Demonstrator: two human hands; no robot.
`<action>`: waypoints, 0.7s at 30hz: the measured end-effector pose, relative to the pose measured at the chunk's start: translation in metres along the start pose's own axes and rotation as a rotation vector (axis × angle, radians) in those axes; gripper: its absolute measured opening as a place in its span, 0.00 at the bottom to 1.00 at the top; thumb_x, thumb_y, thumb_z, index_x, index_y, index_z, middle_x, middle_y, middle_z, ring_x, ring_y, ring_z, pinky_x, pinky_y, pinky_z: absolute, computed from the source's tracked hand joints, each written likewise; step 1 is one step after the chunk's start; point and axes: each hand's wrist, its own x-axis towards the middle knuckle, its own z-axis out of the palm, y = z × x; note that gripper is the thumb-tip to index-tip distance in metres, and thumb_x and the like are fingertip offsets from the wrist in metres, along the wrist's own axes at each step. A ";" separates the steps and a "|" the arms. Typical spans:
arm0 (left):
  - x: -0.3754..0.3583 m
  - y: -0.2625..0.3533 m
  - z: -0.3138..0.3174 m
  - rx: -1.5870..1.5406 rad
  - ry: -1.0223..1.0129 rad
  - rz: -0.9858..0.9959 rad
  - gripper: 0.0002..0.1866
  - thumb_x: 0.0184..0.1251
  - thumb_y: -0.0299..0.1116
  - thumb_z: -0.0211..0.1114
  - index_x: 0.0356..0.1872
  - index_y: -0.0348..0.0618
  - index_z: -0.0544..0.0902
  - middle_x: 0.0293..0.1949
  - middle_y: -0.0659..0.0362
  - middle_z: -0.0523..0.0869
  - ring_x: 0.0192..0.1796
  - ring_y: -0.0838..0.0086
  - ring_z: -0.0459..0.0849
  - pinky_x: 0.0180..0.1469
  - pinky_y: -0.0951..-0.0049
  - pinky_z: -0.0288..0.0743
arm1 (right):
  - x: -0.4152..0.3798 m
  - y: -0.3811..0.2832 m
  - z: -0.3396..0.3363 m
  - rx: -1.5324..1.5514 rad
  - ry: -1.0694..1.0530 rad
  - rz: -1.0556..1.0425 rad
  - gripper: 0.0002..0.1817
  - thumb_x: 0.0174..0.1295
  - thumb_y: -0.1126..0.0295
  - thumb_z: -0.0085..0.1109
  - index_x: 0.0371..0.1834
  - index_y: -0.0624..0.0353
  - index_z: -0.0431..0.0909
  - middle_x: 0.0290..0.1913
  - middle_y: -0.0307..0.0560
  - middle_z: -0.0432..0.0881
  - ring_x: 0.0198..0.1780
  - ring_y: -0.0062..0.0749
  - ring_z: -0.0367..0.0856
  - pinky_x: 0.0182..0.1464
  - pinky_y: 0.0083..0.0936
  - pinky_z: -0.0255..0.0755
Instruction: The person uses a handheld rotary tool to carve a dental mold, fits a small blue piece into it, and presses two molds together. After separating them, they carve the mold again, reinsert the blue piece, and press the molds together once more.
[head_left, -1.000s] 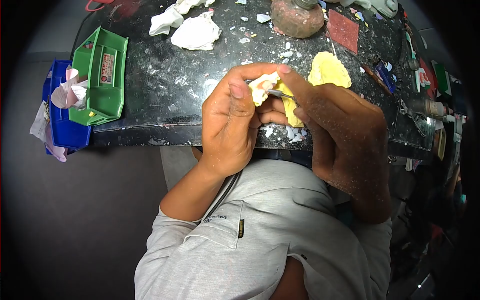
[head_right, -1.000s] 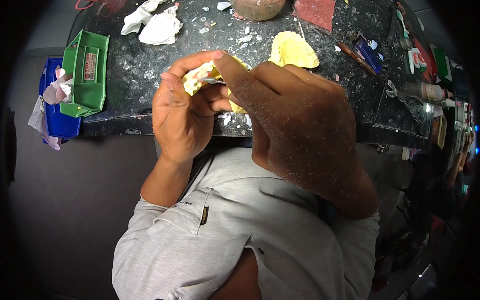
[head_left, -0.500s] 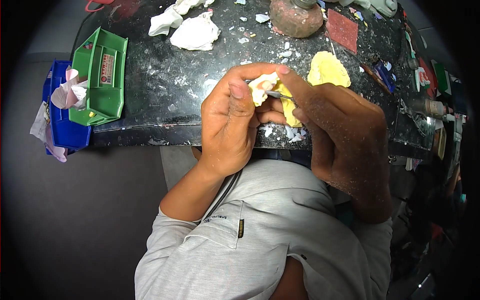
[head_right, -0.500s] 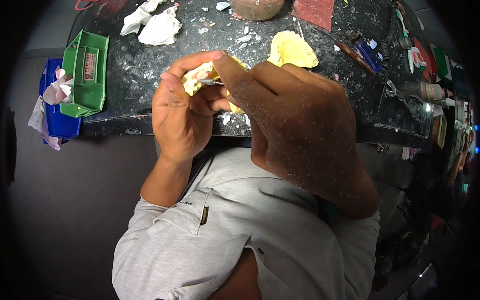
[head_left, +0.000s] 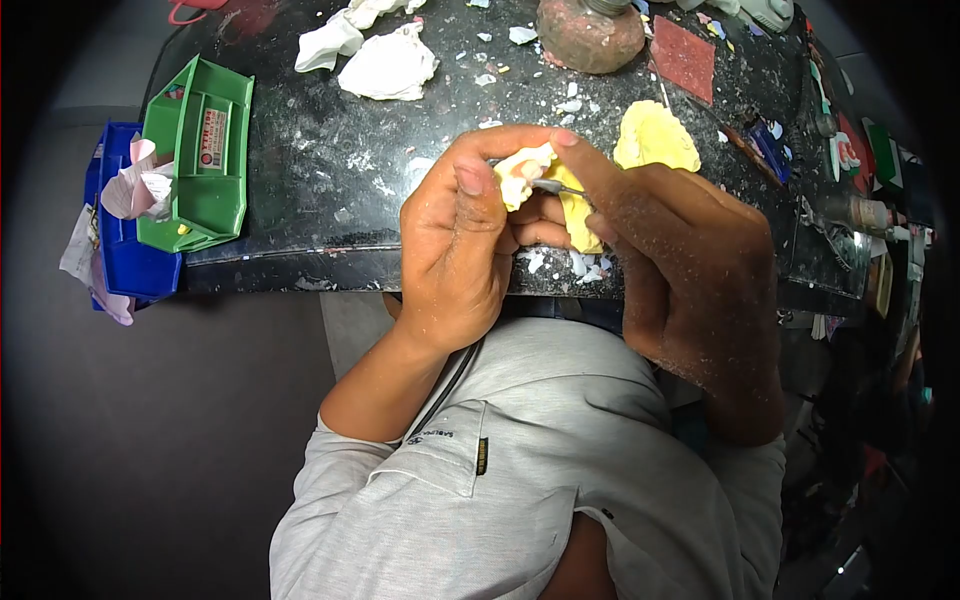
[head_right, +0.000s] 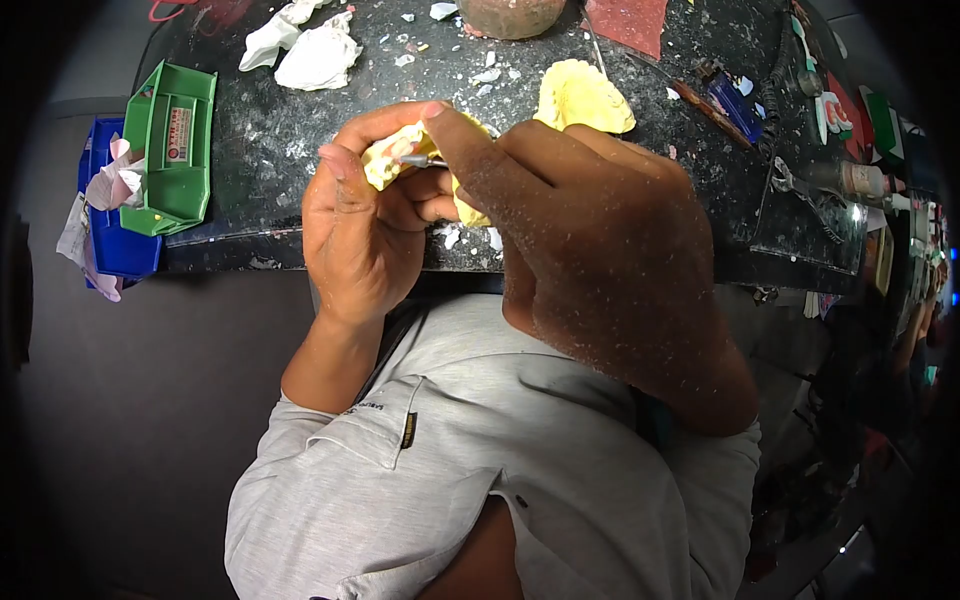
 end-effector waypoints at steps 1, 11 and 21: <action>0.000 0.000 0.000 -0.001 0.002 0.002 0.30 0.89 0.50 0.41 0.64 0.28 0.74 0.50 0.45 0.87 0.45 0.68 0.91 0.47 0.72 0.90 | 0.000 0.000 0.000 -0.001 0.000 0.000 0.25 0.62 0.80 0.62 0.65 0.56 0.83 0.29 0.49 0.78 0.29 0.46 0.79 0.33 0.38 0.72; 0.000 -0.001 0.000 0.001 0.013 0.002 0.30 0.88 0.51 0.43 0.64 0.28 0.74 0.50 0.46 0.87 0.45 0.69 0.91 0.46 0.73 0.90 | 0.001 0.000 0.000 0.003 0.013 -0.016 0.22 0.63 0.79 0.62 0.61 0.58 0.85 0.30 0.49 0.80 0.29 0.47 0.81 0.33 0.38 0.73; 0.000 0.001 0.000 0.034 -0.001 -0.013 0.30 0.88 0.52 0.43 0.64 0.29 0.75 0.50 0.47 0.87 0.46 0.71 0.91 0.47 0.74 0.89 | 0.000 0.001 -0.001 -0.003 0.035 0.009 0.22 0.61 0.80 0.62 0.60 0.57 0.86 0.30 0.50 0.80 0.31 0.47 0.82 0.34 0.37 0.74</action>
